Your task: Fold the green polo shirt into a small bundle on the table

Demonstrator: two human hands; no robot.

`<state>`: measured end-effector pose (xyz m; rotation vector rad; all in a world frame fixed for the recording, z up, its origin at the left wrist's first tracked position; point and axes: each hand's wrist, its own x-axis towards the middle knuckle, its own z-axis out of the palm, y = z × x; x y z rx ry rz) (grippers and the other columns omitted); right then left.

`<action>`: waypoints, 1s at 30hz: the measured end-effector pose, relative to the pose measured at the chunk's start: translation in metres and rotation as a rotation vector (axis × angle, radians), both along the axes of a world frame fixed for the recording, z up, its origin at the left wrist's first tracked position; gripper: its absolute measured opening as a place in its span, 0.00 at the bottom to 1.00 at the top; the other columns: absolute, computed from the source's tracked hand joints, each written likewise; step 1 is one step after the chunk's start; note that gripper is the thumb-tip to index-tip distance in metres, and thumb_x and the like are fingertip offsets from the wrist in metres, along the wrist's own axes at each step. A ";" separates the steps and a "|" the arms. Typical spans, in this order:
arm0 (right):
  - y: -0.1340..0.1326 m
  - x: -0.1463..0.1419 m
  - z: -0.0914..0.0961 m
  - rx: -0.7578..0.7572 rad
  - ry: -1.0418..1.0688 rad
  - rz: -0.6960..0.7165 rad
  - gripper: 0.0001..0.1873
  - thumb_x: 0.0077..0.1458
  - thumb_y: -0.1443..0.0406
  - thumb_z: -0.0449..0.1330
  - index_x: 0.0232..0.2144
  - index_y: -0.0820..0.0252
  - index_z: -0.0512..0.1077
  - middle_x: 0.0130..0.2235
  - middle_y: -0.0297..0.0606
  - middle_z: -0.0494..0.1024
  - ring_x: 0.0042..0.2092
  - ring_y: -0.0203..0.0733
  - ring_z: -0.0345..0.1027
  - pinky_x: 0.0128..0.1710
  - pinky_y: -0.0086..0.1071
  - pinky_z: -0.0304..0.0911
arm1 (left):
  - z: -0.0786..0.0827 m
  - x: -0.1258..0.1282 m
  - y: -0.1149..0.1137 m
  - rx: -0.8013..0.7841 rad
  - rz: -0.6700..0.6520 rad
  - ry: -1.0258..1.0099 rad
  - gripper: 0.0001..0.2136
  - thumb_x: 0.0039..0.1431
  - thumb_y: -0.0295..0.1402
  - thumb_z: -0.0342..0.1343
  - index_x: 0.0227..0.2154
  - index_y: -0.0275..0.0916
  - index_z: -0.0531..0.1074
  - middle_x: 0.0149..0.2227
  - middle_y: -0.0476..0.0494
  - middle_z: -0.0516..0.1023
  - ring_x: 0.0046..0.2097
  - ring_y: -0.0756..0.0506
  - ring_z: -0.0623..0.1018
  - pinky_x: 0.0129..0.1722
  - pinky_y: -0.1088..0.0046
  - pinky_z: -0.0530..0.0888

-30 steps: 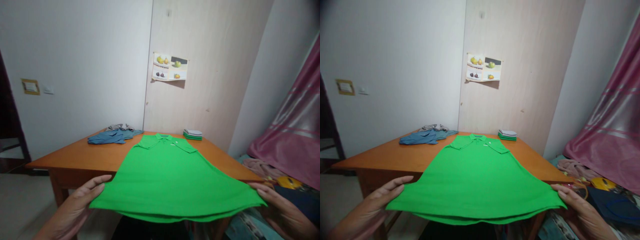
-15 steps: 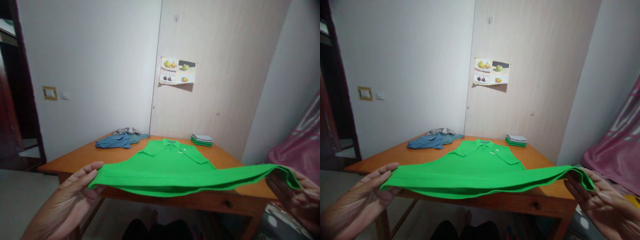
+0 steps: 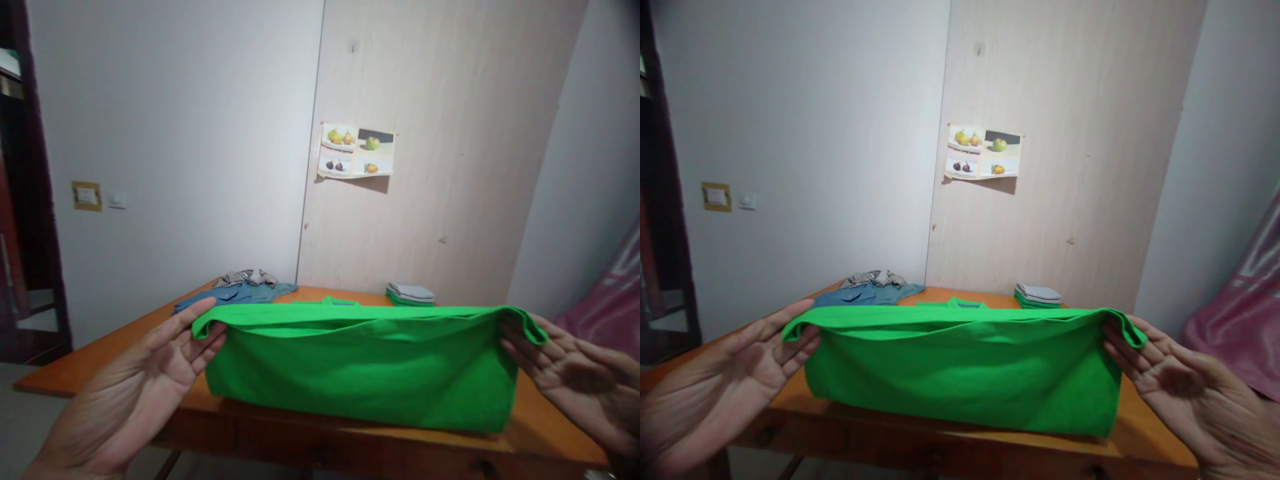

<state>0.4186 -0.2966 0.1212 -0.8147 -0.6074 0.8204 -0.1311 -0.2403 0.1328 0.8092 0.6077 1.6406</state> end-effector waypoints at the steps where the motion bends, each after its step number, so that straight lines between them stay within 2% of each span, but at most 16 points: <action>1: 0.012 0.004 0.001 0.001 -0.018 0.014 0.27 0.52 0.59 0.58 0.55 0.51 0.75 0.64 0.51 0.66 0.61 0.53 0.65 0.56 0.42 0.71 | 0.004 0.005 0.007 -0.004 -0.012 -0.011 0.20 0.54 0.29 0.61 0.51 0.35 0.77 0.56 0.35 0.76 0.44 0.41 0.82 0.43 0.68 0.83; 4: 0.040 0.014 0.003 -0.004 -0.040 0.049 0.27 0.51 0.61 0.57 0.54 0.54 0.75 0.63 0.50 0.68 0.61 0.54 0.66 0.52 0.41 0.74 | 0.013 0.019 0.031 -0.001 -0.054 -0.048 0.18 0.58 0.28 0.57 0.52 0.33 0.76 0.52 0.32 0.78 0.44 0.40 0.82 0.43 0.66 0.83; 8: 0.072 0.023 0.001 0.004 0.006 0.098 0.26 0.51 0.64 0.56 0.54 0.58 0.74 0.62 0.50 0.70 0.60 0.54 0.67 0.52 0.42 0.74 | 0.018 0.033 0.070 -0.005 -0.080 -0.097 0.15 0.60 0.26 0.55 0.49 0.32 0.76 0.52 0.31 0.78 0.48 0.38 0.81 0.46 0.63 0.82; 15: 0.120 0.033 -0.003 -0.013 0.024 0.144 0.23 0.51 0.67 0.57 0.50 0.60 0.75 0.53 0.51 0.78 0.53 0.53 0.75 0.52 0.42 0.73 | 0.014 0.052 0.142 0.013 -0.111 -0.068 0.04 0.59 0.27 0.57 0.36 0.36 0.76 0.47 0.37 0.79 0.48 0.37 0.81 0.44 0.61 0.82; 22: 0.172 0.041 -0.011 -0.053 0.018 0.168 0.18 0.54 0.67 0.55 0.46 0.57 0.75 0.44 0.45 0.83 0.50 0.48 0.77 0.50 0.39 0.74 | 0.013 0.076 0.202 -0.085 -0.065 -0.028 0.02 0.62 0.29 0.56 0.35 0.37 0.73 0.43 0.39 0.78 0.43 0.40 0.82 0.38 0.65 0.81; 26: 0.203 0.039 -0.024 -0.121 0.007 0.148 0.13 0.54 0.68 0.57 0.41 0.56 0.76 0.40 0.42 0.83 0.47 0.46 0.78 0.49 0.37 0.75 | -0.001 0.090 0.238 -0.183 -0.022 0.006 0.03 0.65 0.31 0.55 0.36 0.38 0.71 0.41 0.43 0.77 0.42 0.42 0.82 0.40 0.68 0.79; 30: 0.223 0.036 -0.051 -0.228 0.000 0.125 0.09 0.55 0.68 0.58 0.38 0.56 0.76 0.38 0.40 0.83 0.41 0.44 0.79 0.45 0.35 0.76 | -0.031 0.102 0.259 -0.359 0.039 0.082 0.04 0.66 0.32 0.55 0.39 0.37 0.70 0.42 0.44 0.74 0.41 0.43 0.82 0.46 0.66 0.77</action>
